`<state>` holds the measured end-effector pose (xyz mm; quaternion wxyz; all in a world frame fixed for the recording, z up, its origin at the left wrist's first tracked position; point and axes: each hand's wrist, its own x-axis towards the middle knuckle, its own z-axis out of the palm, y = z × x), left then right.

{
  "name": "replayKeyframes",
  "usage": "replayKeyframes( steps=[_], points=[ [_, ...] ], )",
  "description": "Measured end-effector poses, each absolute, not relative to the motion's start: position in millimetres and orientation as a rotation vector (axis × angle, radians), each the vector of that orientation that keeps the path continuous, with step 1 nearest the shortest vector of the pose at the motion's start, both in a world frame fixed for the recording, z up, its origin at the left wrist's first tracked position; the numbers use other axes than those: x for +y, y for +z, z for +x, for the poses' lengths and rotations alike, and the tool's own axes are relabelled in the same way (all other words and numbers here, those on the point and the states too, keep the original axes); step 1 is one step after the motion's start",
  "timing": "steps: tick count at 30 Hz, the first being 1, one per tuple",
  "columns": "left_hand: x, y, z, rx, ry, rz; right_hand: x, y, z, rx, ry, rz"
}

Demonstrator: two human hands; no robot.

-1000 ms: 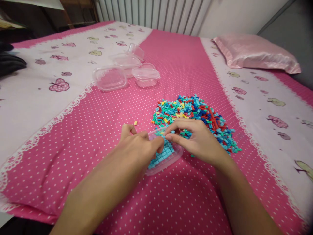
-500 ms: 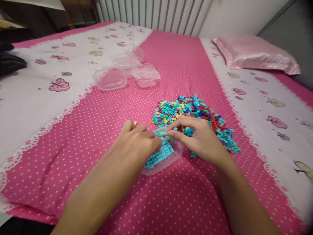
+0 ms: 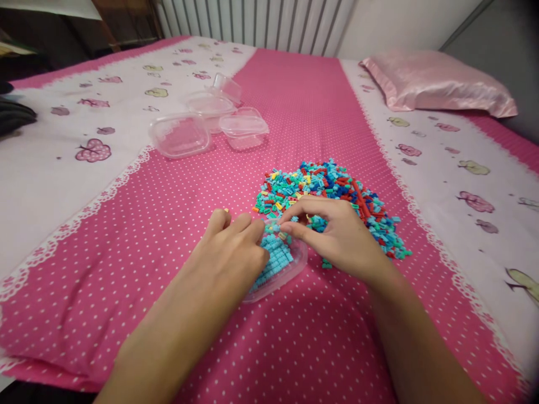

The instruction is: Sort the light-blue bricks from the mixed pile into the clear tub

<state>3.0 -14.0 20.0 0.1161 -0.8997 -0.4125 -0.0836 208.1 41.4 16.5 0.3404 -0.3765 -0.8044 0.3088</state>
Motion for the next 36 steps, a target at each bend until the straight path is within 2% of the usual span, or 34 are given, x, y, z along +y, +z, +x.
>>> replayKeyframes(
  steps=[7, 22, 27, 36],
  points=[
    [-12.3, 25.1, -0.9, -1.236, -0.213, -2.735, 41.3, 16.1, 208.0, -2.093, 0.811, -0.971],
    [-9.4, 6.1, -12.1, -1.272, -0.276, -2.79, 41.4, 14.9, 208.1, -2.11, 0.781, -0.939],
    [-11.3, 19.5, -13.9, -1.293, -0.279, -2.787, 41.3, 15.3, 207.6, -2.093, 0.783, -0.947],
    [-9.4, 43.7, -11.8, -1.515, -0.599, -2.724, 34.6, 18.9, 200.7, -2.118, 0.776, -0.84]
  ],
)
